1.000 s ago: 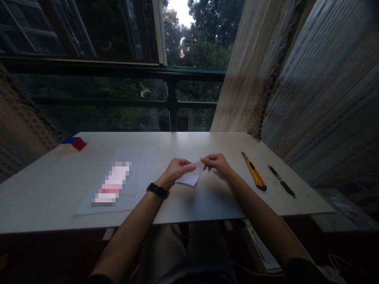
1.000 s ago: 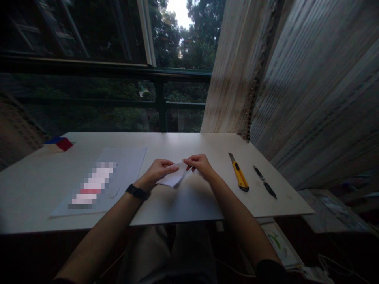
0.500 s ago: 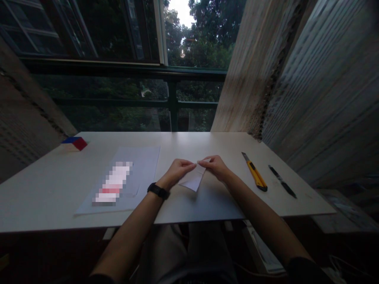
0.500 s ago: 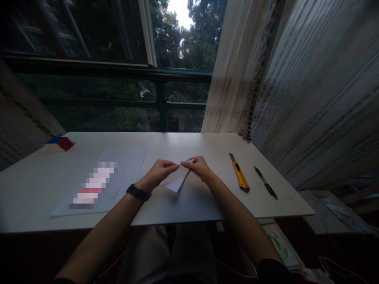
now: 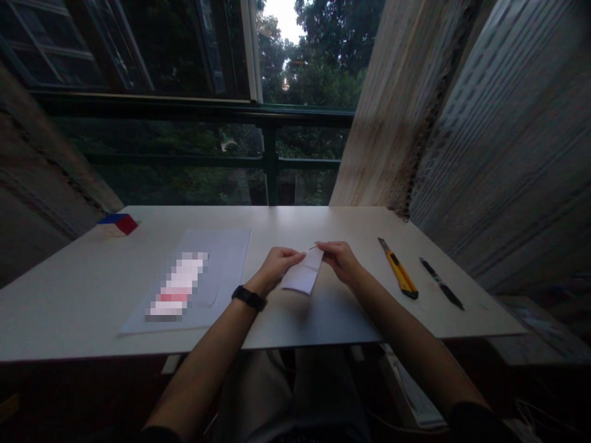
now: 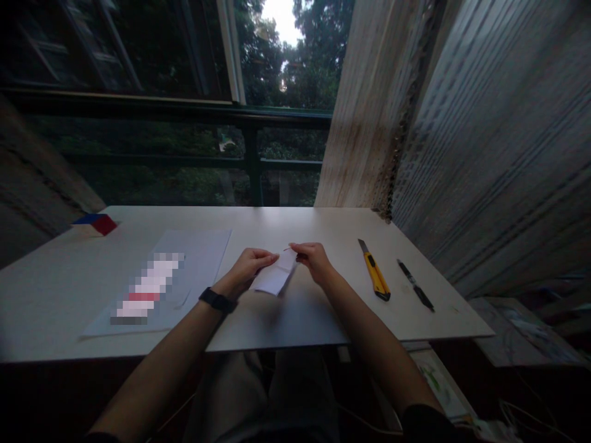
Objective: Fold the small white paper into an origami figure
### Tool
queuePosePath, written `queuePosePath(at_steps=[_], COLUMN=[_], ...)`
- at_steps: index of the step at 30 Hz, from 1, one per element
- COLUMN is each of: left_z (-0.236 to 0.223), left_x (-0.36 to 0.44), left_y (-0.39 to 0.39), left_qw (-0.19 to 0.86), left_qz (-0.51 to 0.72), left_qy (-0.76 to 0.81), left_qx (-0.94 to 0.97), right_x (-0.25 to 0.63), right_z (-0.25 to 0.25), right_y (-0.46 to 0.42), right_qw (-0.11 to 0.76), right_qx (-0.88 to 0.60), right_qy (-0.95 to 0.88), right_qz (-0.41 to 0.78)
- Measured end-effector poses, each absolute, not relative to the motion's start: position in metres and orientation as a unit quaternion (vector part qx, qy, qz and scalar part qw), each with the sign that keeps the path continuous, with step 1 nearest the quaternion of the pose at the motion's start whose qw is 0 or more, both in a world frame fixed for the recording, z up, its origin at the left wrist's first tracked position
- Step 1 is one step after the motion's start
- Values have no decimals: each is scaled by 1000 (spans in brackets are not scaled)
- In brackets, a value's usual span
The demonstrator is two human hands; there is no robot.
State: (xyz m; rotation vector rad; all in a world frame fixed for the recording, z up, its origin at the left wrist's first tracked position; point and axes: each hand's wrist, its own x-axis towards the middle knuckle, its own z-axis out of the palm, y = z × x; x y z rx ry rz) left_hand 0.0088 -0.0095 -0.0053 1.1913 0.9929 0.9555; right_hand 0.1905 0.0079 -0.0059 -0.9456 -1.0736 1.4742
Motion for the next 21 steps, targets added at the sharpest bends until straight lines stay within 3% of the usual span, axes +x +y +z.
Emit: queuePosePath(at_steps=[5, 11, 18, 21], left_z=[-9, -11, -6, -5], left_x=[11, 13, 15, 17], left_y=[-6, -4, -8, -10], left_qw=[582, 560, 587, 541], left_qz=[473, 554, 505, 503], left_qy=[435, 411, 387, 397], left_qx=[498, 459, 501, 545], right_x=[192, 187, 178, 177], right_z=[-5, -3, -13, -15], right_y=[8, 0, 3, 6], right_qw=[525, 446, 454, 480], right_qx=[-389, -334, -407, -427], right_qy=[-431, -450, -463, -455], right_qz=[622, 698, 643, 617])
